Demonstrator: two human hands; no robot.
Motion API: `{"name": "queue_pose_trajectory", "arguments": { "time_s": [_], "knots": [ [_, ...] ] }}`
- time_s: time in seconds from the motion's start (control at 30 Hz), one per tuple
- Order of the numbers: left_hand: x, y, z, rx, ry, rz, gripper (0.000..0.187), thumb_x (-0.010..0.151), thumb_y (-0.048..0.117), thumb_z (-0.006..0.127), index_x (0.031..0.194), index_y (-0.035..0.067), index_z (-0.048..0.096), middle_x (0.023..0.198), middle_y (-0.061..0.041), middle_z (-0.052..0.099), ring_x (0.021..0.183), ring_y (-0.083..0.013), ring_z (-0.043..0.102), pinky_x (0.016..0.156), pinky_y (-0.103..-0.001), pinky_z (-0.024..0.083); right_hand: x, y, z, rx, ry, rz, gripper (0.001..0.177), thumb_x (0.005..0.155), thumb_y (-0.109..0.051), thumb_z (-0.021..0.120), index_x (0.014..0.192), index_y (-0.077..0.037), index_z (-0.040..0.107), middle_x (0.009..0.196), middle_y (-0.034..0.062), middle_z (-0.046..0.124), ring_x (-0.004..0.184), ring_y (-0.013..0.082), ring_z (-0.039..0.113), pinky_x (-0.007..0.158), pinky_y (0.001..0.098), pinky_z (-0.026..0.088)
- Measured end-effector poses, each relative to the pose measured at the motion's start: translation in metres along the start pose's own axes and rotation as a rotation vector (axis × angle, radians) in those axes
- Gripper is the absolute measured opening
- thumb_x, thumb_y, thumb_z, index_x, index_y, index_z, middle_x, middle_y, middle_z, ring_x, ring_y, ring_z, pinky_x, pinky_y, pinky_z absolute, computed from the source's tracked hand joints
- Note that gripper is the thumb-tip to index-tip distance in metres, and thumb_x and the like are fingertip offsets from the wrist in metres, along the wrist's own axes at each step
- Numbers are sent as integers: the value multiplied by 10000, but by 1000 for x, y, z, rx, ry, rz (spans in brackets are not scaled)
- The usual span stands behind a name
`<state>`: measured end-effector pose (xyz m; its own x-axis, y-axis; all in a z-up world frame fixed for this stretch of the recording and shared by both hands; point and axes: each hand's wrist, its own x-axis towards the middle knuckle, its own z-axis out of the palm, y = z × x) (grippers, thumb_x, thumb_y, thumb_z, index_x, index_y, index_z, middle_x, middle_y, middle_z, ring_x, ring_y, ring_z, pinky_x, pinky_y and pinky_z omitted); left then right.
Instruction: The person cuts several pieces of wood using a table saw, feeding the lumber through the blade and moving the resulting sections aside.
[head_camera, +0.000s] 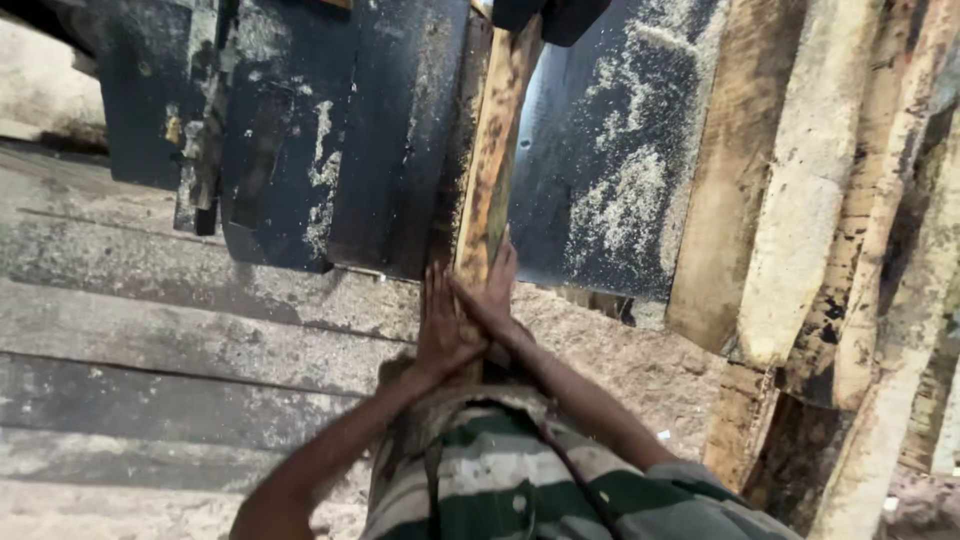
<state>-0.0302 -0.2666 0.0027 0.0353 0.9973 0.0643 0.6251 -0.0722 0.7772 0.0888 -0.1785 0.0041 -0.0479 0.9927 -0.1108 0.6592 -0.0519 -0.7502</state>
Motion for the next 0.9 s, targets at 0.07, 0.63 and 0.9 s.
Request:
{"name": "queue_pose_trajectory", "arguments": {
  "time_s": [0.07,0.63,0.9],
  "knots": [
    [25,3,-12,14,12,6,1279,799,671,729,1615,-84,97,1674,-362,93,1582,-503,70,1281,-591,84,22,-12,-1,33,-20,30,1341,737,-564,855,1640,-13,30,1494,332,286,1344,496,335,1100,638,316],
    [253,-20,-8,310,-170,-74,1410,728,773,738,1576,-100,26,1675,-301,52,1575,-439,33,1279,-511,46,276,26,-6,24,-24,3,1335,787,-610,858,1621,-60,-28,1570,349,270,1443,508,330,1186,542,339],
    [104,-26,2,205,-3,145,935,833,253,748,1552,-122,283,1531,-317,444,1456,-450,433,1227,-470,366,97,54,5,827,-64,-138,786,1160,-550,366,1711,-30,158,1745,172,238,1577,296,281,1271,412,293]
  ]
}}
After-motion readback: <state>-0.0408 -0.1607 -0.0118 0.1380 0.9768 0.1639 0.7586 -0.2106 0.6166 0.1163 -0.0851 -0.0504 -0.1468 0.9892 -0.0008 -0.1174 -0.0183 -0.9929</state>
